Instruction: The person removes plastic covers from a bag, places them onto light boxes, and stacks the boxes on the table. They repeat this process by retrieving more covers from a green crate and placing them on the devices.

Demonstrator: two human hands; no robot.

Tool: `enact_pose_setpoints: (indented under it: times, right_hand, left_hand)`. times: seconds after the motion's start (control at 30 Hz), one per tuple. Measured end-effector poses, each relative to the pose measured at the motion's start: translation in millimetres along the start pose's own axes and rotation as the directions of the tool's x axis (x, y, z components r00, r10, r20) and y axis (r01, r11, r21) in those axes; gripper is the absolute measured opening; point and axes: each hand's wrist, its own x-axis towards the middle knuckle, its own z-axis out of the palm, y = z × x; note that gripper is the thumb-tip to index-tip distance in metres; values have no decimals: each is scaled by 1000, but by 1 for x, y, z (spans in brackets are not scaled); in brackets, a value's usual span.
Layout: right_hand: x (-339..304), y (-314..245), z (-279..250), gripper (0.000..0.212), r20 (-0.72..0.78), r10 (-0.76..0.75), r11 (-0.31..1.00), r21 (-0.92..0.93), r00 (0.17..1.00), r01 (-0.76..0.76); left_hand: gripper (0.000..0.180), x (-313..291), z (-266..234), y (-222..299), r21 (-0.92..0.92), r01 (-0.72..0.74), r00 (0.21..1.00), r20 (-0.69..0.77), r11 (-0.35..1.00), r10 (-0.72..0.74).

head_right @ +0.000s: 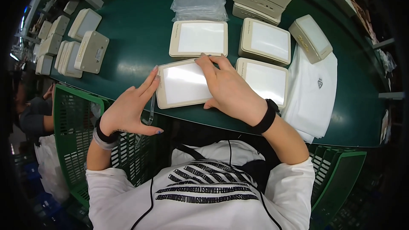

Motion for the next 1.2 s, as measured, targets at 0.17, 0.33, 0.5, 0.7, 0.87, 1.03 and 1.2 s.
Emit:
enact_pose_setpoints:
  times: [0.17, 0.33, 0.5, 0.7, 0.87, 1.03, 1.2]
  right_hand:
    - [-4, -2, -11, 100, -59, -69, 996, -66, 996, 65]
    - [-24, -3, -40, 89, 43, 183, 935, 301, 982, -187]
    - [-34, 19, -57, 75, -147, 249, 914, 361, 957, -183]
    - [-50, 44, -58, 62, -72, 347, 832, 483, 935, -271]
    - [-38, 54, -59, 56, -34, 365, 817, 490, 930, -303]
    - [-18, 52, -62, 54, -37, 340, 878, 369, 940, -304]
    - [-4, 52, -65, 56, 7, 386, 904, 197, 923, -379]
  left_hand:
    - [119, 1, -25, -4, -110, -117, 993, -27, 987, 115]
    - [121, 27, -51, 28, 221, -84, 936, -316, 972, 153]
    - [114, 133, -58, 20, 296, -234, 893, -310, 926, 325]
    - [110, 191, -49, 8, 265, -262, 909, -255, 928, 330]
    - [108, 195, -43, 16, 272, -217, 923, -255, 937, 288]
    - [107, 202, -29, 22, 331, -215, 911, -273, 919, 311]
    - [99, 198, -28, 16, 441, -238, 823, -382, 866, 421]
